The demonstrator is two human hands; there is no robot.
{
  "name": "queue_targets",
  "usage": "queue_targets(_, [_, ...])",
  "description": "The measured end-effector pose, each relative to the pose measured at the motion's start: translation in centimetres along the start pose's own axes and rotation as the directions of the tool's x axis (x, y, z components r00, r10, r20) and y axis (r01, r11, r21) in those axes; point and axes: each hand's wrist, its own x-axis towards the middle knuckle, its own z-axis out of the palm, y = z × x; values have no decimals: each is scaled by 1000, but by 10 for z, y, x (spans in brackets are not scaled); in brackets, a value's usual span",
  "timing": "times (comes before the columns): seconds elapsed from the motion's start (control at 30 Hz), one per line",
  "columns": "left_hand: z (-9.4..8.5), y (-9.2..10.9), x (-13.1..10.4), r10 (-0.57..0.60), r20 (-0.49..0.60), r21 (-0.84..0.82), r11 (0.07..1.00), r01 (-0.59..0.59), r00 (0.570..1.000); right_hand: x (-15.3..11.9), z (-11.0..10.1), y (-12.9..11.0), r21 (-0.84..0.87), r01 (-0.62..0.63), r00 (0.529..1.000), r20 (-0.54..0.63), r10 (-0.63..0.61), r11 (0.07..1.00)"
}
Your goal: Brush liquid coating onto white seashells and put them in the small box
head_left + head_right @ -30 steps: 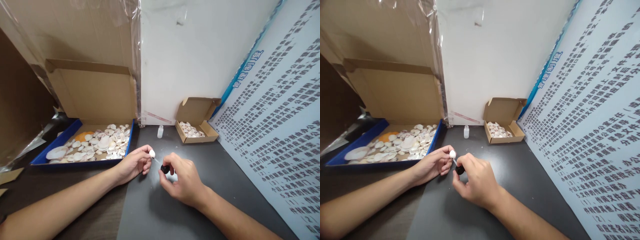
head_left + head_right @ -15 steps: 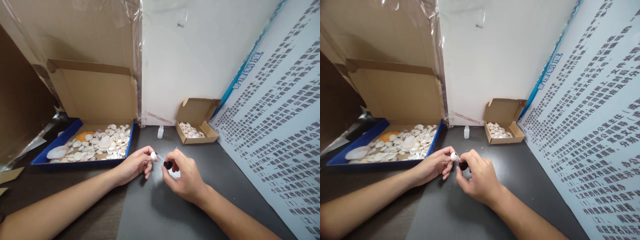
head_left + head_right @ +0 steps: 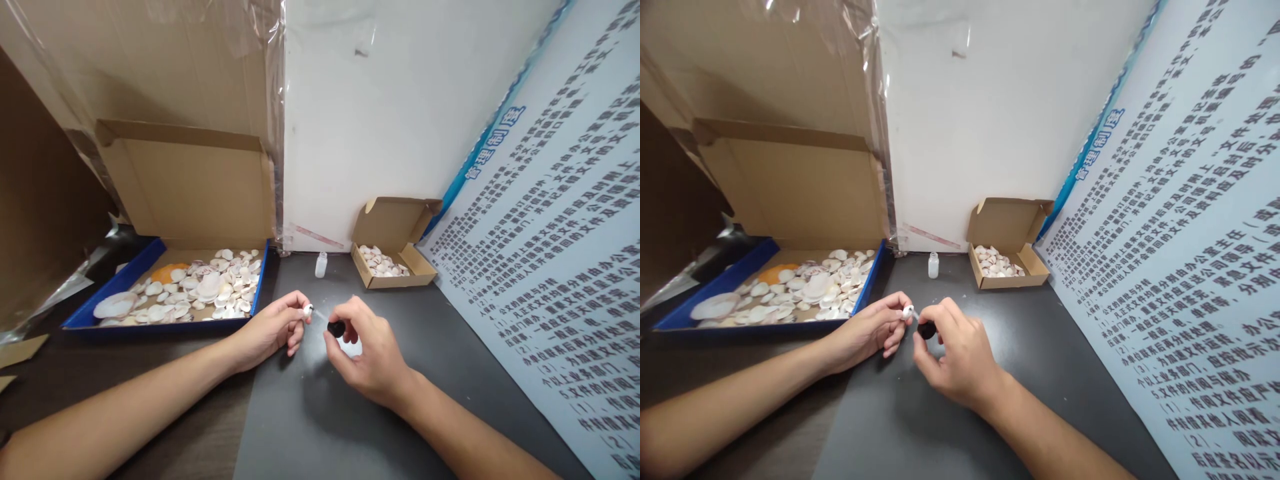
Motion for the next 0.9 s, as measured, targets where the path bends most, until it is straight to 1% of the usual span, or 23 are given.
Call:
queue_targets(0.17, [0, 0, 0, 1, 15, 5, 1000, -1, 1000, 0, -1, 0, -6, -17, 1000, -7, 17, 1000])
queue_targets(0.3, [-1, -1, 0, -15, 31, -2, 1000, 15, 999, 0, -1, -1, 43, 21, 1000, 13, -22, 999])
queue_targets(0.43, [-2, -1, 1, -10, 10, -28, 1000, 10, 1000, 0, -1, 0, 46, 9, 1000, -7, -9, 999])
queue_targets(0.57, [-2, 0, 1, -15, 15, -40, 999, 16, 1000, 0, 0, 1, 61, 28, 999, 23, -29, 998])
queue_targets(0.67, [-2, 0, 1, -19, -3, -50, 999, 18, 1000, -1, 1, 0, 59, 19, 1000, 7, -20, 998])
queue_targets(0.77, [-1, 0, 0, -24, -8, -65, 998, 24, 1000, -2, 1, 0, 75, 26, 1000, 15, -27, 997])
queue_targets(0.9, [-1, 1, 1, -23, -14, -56, 998, 22, 1000, -3, 2, 2, 62, -9, 1000, -2, 9, 998])
